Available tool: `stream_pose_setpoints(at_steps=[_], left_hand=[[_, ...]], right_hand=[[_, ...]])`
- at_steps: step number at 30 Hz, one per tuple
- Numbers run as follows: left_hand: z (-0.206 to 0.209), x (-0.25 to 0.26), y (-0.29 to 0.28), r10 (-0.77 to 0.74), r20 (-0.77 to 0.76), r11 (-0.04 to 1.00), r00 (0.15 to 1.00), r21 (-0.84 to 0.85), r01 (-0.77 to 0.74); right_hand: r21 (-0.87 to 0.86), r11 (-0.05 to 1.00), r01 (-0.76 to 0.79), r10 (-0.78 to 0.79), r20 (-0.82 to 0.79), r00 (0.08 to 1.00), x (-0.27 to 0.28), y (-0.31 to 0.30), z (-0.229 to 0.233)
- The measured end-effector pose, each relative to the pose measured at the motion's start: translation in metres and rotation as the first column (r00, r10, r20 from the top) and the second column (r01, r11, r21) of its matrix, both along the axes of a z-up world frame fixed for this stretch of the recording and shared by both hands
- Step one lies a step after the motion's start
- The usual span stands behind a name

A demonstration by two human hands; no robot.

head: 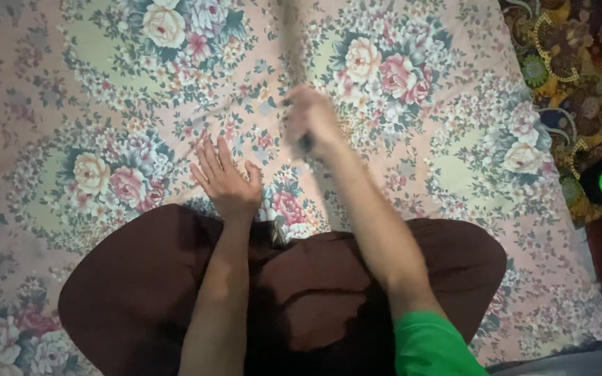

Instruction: The recorder is using a stick broom to sweep and clean a bed covered in a floral sheet.

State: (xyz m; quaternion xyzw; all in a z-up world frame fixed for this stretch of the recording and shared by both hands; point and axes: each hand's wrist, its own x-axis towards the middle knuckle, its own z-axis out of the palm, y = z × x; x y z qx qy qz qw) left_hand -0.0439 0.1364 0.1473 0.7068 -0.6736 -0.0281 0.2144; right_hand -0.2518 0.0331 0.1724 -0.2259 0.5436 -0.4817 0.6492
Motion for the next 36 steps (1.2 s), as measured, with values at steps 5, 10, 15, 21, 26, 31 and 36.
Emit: stream_pose_setpoints(at_steps=[5,10,15,21,26,31,36], left_hand=[[0.008,0.000,-0.001,0.002,0.023,1.000,1.000,0.005,-0.002],[0.005,0.000,0.000,0.000,-0.031,1.000,1.000,0.007,0.001],[0.002,0.002,-0.001,-0.002,-0.014,1.000,1.000,0.013,0.003],[0.006,0.000,0.001,0.009,-0.032,0.999,0.999,0.053,-0.007],[0.006,0.000,0.000,0.005,-0.023,0.998,1.000,0.066,-0.004],[0.008,0.000,0.000,0.018,-0.029,0.998,0.999,0.059,-0.016],[0.007,0.001,0.003,-0.004,-0.055,1.000,0.998,0.012,0.004]], right_hand=[[0.104,0.959,-0.262,0.248,0.127,0.960,0.029,0.005,-0.019],[0.126,0.966,0.227,-0.259,0.399,0.879,-0.069,-0.020,-0.098],[0.040,0.892,0.451,-0.427,0.405,0.809,-0.144,-0.019,-0.081],[-0.118,0.830,0.544,-0.478,0.351,0.805,-0.121,-0.017,-0.063],[-0.093,0.970,0.225,-0.207,0.171,0.963,0.002,-0.001,-0.020],[0.113,0.965,-0.238,0.217,0.171,0.961,0.064,0.012,-0.032],[0.091,0.993,0.073,-0.096,0.276,0.956,-0.018,-0.014,-0.068]])
